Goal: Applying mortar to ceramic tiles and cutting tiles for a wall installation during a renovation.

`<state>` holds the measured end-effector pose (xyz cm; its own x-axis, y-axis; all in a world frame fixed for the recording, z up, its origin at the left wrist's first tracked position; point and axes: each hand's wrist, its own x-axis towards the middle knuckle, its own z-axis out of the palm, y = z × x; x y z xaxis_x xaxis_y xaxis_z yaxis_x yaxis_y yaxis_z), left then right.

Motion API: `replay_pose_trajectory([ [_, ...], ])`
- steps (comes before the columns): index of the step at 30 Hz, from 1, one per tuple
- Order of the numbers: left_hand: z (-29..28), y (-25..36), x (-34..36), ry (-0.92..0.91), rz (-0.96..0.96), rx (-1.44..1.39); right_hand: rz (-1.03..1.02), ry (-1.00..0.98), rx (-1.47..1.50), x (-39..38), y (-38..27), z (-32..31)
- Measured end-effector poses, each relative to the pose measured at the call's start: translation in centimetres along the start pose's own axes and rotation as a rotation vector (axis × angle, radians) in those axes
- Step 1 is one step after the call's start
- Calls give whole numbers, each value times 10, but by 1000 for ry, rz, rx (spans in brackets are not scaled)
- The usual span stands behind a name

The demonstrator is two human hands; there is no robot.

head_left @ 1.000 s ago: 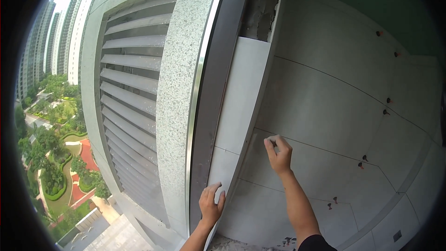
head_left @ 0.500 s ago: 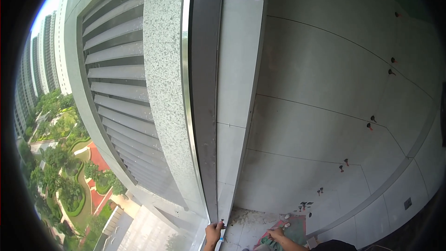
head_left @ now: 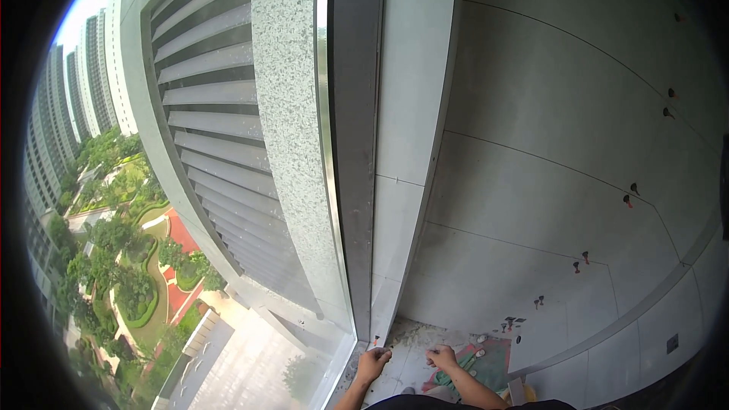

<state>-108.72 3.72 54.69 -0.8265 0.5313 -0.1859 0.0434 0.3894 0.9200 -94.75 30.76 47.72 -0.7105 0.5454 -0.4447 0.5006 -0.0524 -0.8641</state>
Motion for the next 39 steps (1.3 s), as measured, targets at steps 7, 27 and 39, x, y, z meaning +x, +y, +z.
replay_pose_trajectory([
  [7, -8, -31, -2, 84, -17, 43, 44, -126, -199, -6, 21, -2],
  [27, -155, 371, 60, 632, 851, 67, -2, -148, -117, 39, 17, -21],
  [39, -261, 750, 78, 1053, 1509, 556, -99, -55, -19, 20, 20, -22],
])
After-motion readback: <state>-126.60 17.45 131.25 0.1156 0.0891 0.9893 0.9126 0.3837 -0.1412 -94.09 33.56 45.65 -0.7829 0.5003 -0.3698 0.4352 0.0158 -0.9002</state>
